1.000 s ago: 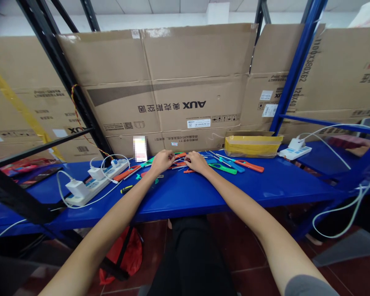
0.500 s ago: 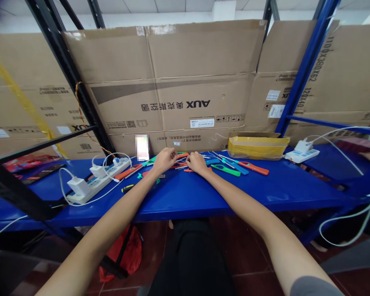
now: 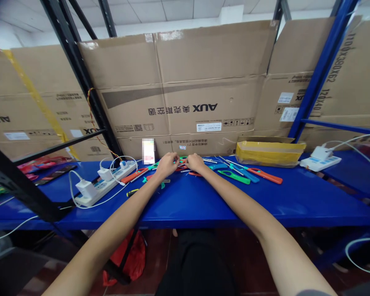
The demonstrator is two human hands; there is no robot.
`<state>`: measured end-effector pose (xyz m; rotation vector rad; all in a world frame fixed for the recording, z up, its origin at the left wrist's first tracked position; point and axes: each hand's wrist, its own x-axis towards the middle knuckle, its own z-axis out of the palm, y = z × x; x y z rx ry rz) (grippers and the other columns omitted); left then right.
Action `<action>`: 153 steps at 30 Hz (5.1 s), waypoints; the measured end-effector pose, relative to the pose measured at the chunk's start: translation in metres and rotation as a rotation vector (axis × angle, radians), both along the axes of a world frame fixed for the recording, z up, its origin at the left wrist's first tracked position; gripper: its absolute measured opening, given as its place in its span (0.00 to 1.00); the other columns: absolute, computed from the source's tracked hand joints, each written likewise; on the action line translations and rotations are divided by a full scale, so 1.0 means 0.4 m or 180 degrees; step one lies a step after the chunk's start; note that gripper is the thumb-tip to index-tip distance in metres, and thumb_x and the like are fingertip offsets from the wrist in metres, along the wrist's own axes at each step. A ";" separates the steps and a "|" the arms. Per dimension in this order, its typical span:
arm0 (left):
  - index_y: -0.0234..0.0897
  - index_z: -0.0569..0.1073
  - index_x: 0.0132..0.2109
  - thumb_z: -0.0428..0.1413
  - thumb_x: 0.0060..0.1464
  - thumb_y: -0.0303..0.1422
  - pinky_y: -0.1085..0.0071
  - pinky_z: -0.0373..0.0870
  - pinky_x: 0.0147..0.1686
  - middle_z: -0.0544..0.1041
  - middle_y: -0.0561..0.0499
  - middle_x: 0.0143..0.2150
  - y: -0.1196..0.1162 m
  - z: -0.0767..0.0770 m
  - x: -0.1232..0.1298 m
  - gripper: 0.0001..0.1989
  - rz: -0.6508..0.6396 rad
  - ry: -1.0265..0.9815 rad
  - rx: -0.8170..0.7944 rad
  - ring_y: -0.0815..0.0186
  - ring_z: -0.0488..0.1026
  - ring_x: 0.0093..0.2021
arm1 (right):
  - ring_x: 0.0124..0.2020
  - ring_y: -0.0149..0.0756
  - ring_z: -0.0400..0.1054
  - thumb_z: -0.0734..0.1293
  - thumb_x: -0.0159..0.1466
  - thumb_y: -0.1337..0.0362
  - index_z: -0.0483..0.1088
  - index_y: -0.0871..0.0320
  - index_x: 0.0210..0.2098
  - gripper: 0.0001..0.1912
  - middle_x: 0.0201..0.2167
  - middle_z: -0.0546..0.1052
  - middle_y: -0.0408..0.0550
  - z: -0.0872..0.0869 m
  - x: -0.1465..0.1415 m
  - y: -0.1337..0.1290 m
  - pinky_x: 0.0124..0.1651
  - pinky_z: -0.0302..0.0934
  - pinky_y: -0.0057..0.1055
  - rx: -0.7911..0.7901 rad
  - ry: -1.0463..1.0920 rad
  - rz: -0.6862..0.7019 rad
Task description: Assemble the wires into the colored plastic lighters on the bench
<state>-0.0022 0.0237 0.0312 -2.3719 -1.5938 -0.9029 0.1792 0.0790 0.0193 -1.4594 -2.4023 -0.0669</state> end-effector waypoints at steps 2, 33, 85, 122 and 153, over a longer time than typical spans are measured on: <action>0.39 0.76 0.41 0.55 0.64 0.27 0.65 0.71 0.48 0.82 0.45 0.42 0.002 0.000 -0.007 0.05 0.0046 -0.0073 0.0010 0.57 0.76 0.48 | 0.39 0.42 0.79 0.72 0.68 0.66 0.85 0.55 0.32 0.10 0.33 0.85 0.54 0.003 -0.011 0.012 0.45 0.65 0.28 -0.0149 -0.0075 0.0045; 0.41 0.65 0.40 0.55 0.66 0.36 0.63 0.79 0.43 0.84 0.49 0.39 0.068 -0.091 0.004 0.07 -0.1088 -0.2325 -0.1089 0.60 0.83 0.39 | 0.44 0.43 0.81 0.77 0.59 0.60 0.82 0.57 0.35 0.08 0.39 0.87 0.50 0.015 0.066 0.014 0.50 0.75 0.35 -0.0700 0.3933 0.0731; 0.35 0.79 0.48 0.59 0.64 0.31 0.61 0.82 0.46 0.86 0.43 0.43 0.055 -0.077 0.003 0.07 -0.0927 -0.2749 -0.0780 0.55 0.86 0.45 | 0.34 0.40 0.79 0.78 0.57 0.50 0.83 0.58 0.33 0.17 0.31 0.85 0.50 -0.055 0.030 0.026 0.41 0.73 0.34 -0.0719 0.3824 0.0828; 0.38 0.82 0.39 0.65 0.56 0.37 0.67 0.77 0.39 0.85 0.49 0.31 0.054 -0.072 0.003 0.08 -0.0556 -0.2604 -0.0701 0.58 0.83 0.36 | 0.32 0.40 0.81 0.74 0.64 0.56 0.82 0.57 0.34 0.10 0.32 0.86 0.48 -0.052 0.013 -0.015 0.39 0.74 0.33 -0.0648 0.3276 0.1115; 0.36 0.84 0.40 0.64 0.58 0.30 0.65 0.80 0.43 0.86 0.47 0.35 0.069 -0.088 0.004 0.04 -0.0704 -0.2790 -0.0513 0.60 0.84 0.37 | 0.39 0.44 0.83 0.75 0.60 0.58 0.82 0.57 0.34 0.08 0.34 0.86 0.49 -0.082 -0.004 0.008 0.46 0.76 0.36 -0.0891 0.3662 0.1054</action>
